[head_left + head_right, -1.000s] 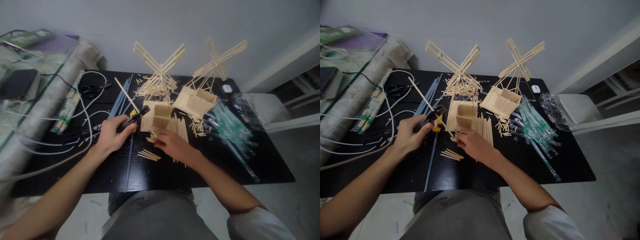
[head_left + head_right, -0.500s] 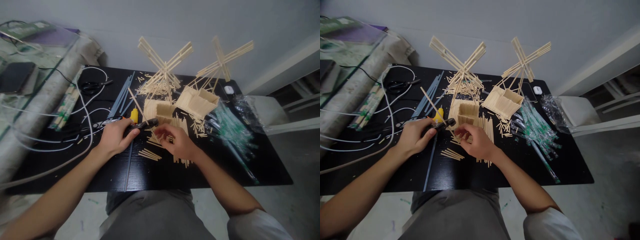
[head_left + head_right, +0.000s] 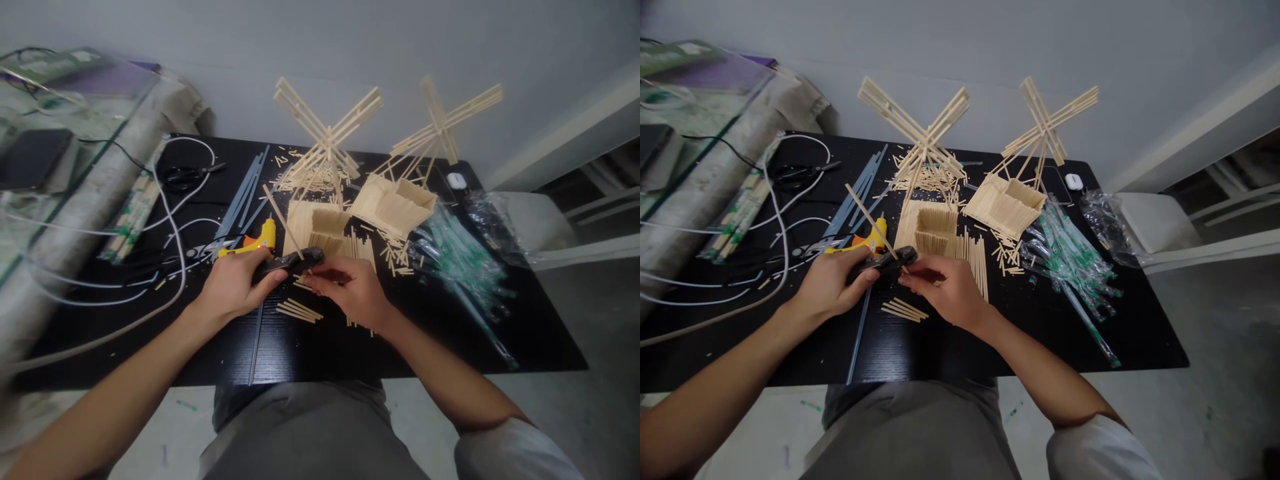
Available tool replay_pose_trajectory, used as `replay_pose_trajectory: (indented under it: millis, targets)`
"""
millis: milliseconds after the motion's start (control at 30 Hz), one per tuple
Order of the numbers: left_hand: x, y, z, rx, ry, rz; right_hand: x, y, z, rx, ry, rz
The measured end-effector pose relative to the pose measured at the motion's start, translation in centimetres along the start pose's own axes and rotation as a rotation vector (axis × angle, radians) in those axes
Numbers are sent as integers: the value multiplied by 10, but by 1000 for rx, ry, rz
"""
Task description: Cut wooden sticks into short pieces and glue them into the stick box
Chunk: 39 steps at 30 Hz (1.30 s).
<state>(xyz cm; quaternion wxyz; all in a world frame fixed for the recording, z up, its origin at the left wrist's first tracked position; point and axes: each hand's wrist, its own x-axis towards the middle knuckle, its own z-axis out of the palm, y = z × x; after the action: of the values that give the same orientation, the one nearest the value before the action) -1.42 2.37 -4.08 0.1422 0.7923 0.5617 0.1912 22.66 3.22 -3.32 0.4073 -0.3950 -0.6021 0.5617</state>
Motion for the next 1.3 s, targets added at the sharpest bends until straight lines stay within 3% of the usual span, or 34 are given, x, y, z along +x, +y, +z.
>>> replay_pose_trajectory:
  millis: [200,600,833,1000,1100,1300]
  targets:
    - [-2,-5,3,-24,51,100,1,-3,-2,73,-83,69]
    - [0,-4,0,-256,54,375,1,0,-3,591,-506,302]
    - [0,-5,-3,-188,55,318,2,1,-2,530,-406,272]
    - [1,-7,-2,-114,22,228,2,-6,-14,40,-215,17]
    - [1,-4,-2,-88,-25,183,2,-9,-18,21,-126,-96]
    - [1,0,0,-89,-108,184,2,-11,-17,207,-326,-15]
